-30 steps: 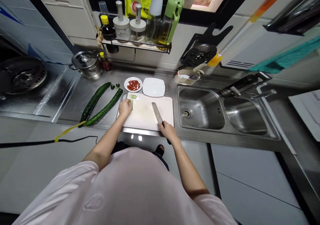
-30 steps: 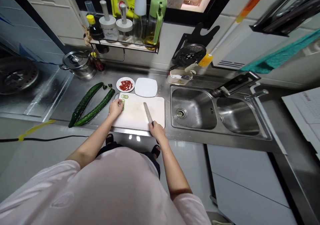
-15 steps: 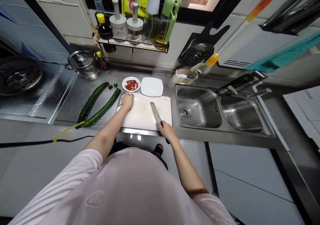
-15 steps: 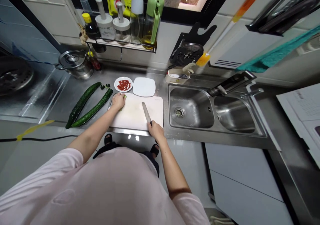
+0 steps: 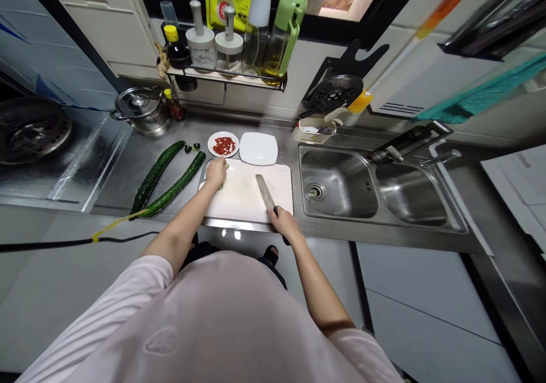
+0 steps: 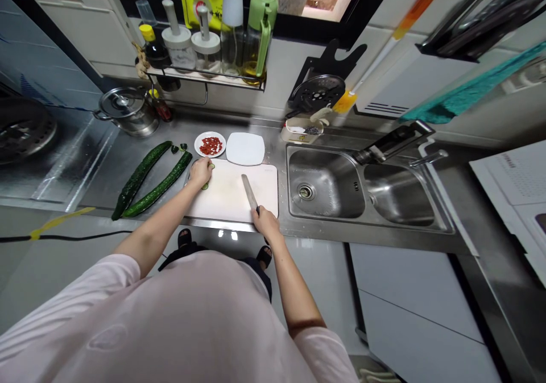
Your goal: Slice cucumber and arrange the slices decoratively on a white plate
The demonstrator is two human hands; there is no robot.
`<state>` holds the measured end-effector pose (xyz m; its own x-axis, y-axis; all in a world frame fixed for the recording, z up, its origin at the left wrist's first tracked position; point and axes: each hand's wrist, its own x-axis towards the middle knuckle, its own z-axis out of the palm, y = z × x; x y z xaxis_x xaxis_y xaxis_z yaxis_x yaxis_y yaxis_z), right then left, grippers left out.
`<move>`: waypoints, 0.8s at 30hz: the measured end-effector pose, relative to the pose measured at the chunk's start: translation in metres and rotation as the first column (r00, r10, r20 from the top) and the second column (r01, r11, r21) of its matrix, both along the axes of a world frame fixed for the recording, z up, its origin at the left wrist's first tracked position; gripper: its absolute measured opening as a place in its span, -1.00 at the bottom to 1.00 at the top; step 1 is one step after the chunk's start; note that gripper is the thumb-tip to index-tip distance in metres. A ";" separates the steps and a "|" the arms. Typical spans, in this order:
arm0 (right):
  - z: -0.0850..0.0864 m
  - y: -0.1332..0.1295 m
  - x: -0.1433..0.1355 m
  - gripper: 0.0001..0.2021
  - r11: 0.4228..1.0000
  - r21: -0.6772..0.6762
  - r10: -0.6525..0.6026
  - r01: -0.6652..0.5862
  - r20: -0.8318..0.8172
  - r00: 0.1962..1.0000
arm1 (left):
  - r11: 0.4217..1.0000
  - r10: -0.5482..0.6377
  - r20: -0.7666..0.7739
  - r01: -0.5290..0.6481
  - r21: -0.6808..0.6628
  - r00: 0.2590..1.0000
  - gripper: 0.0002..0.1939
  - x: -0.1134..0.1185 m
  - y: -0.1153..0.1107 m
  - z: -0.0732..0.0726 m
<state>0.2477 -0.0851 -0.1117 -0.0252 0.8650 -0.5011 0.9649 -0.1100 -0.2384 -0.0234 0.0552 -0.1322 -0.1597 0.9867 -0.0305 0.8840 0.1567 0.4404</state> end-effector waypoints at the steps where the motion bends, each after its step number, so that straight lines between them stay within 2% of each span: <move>1: -0.001 0.000 0.000 -0.53 1.000 0.005 0.003 -0.003 -0.002 1.000 | 1.000 0.011 0.020 -0.011 0.006 1.000 -0.83 0.001 -0.001 0.000; 5: -0.003 0.000 0.001 -0.54 1.000 0.019 0.005 -0.005 -0.002 1.000 | 0.999 0.050 0.148 -0.046 -0.028 0.988 -0.87 0.015 -0.010 -0.006; 8: -0.002 0.000 0.001 -0.54 1.000 0.012 0.004 -0.004 -0.001 1.000 | 0.994 0.028 0.284 0.004 -0.111 0.958 -0.88 0.032 -0.026 -0.012; 11: 0.000 0.000 0.000 -0.54 1.000 0.005 0.010 -0.010 -0.002 1.000 | 0.989 0.006 0.345 0.045 -0.141 0.939 -0.88 0.046 -0.041 -0.017; 16: 0.006 0.000 -0.002 -0.54 0.999 0.018 0.035 -0.036 0.023 0.999 | 0.987 -0.008 0.317 0.059 -0.150 0.948 -0.92 0.054 -0.053 -0.022; 21: 0.017 -0.004 -0.005 -0.54 0.997 0.035 0.068 -0.070 0.065 0.996 | 0.995 -0.061 0.232 0.076 -0.060 0.971 -0.90 0.050 -0.055 -0.026; 24: 0.023 -0.010 -0.008 -0.55 0.993 0.037 0.111 -0.114 0.067 0.992 | 0.997 -0.062 0.242 0.072 -0.033 0.968 -0.87 0.047 -0.054 -0.031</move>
